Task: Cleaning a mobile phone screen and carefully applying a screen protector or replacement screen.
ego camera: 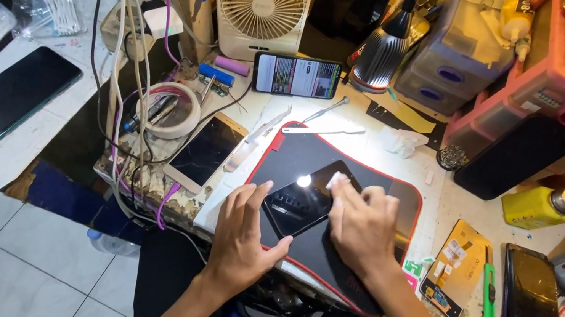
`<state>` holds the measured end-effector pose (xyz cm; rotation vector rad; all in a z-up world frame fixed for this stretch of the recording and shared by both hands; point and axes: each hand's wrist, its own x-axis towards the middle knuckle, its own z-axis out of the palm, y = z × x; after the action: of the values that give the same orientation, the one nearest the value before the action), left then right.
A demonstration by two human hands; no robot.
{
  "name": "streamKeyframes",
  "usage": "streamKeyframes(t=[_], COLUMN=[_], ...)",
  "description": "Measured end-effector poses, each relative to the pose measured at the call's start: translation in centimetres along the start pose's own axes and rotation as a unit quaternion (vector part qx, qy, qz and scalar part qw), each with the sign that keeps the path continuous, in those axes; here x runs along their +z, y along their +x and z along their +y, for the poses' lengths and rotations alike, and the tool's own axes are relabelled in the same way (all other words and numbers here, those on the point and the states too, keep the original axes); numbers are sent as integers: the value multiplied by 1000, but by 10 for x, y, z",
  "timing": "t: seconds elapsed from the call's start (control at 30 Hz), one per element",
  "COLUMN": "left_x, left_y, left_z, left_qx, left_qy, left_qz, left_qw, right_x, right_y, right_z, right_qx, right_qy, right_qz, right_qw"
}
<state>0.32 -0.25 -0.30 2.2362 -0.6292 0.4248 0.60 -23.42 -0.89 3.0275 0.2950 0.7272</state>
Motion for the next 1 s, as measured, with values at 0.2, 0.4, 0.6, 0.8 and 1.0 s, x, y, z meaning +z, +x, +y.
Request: streamKeyframes(t=[0.2,0.4,0.6,0.8,1.0], left_x=[2,-16,-31,-27,-23], left_y=[-3,2,5,4,2], left_z=[-5,-1,1,0,-1], left_qx=[-19,-35,-80,-66,-73], left_qy=[-5,-100,-196,-166,-154], left_qz=[-29,-87,-105,-98,-93], left_qw=[999,991,972,979,981], right_x=[-24,-20,-37,-38,-35], right_y=[-5,-15,-13,-15,-18], right_z=[-26,0,-69,-86,-93], right_qx=[-215,-63,-78,-59,-46], right_qy=[183,41,63,21,16], right_qz=[-22,-12,64,124,141], right_qw=[959,997,993,990,989])
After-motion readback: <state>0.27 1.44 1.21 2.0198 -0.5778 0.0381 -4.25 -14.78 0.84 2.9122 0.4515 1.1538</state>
